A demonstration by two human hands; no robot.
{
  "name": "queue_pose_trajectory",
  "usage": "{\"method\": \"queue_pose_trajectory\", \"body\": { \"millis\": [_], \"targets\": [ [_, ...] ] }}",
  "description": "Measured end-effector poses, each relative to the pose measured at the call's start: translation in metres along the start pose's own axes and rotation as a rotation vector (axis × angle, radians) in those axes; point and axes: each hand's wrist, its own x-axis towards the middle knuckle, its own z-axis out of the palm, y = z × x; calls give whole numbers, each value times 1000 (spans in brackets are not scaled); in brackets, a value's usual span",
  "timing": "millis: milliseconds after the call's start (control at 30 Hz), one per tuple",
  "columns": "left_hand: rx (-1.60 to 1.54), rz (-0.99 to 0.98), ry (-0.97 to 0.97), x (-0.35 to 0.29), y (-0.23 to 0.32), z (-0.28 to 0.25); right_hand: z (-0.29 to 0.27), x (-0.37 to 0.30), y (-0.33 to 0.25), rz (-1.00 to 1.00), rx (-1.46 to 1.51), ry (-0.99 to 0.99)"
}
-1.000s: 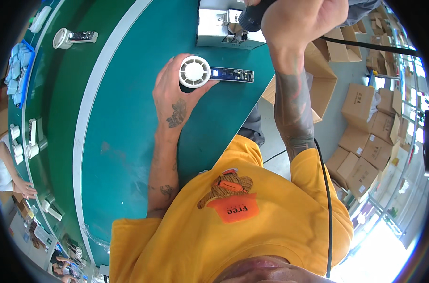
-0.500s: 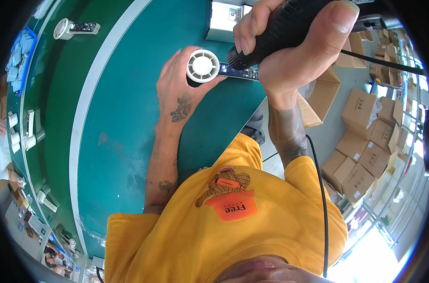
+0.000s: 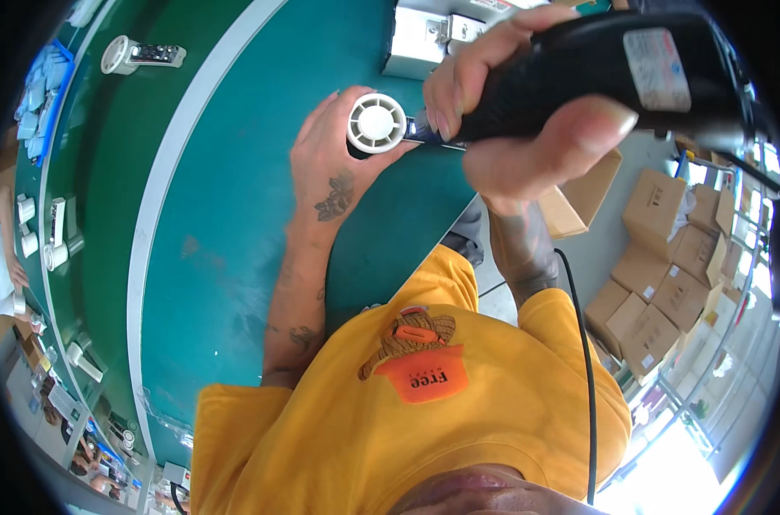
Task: Assembling electronic components by using an electric screwdriver to secure a small white part to a PCB housing.
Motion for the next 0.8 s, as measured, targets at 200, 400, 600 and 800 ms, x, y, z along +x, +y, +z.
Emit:
{"method": "queue_pose_trajectory", "body": {
  "millis": [200,400,600,800],
  "targets": [
    [-18,-64,-44,6,3,3,3,-14,-8,15,-272,167],
    [-37,-80,-35,6,3,-1,-30,-1,-19,13,123,390],
    [45,-68,-149,-4,5,-45,-116,-18,-22,146,529,532],
    [227,-294,358,-43,-82,-170,-113,-36,-5,275,318,673]
  ]
}}
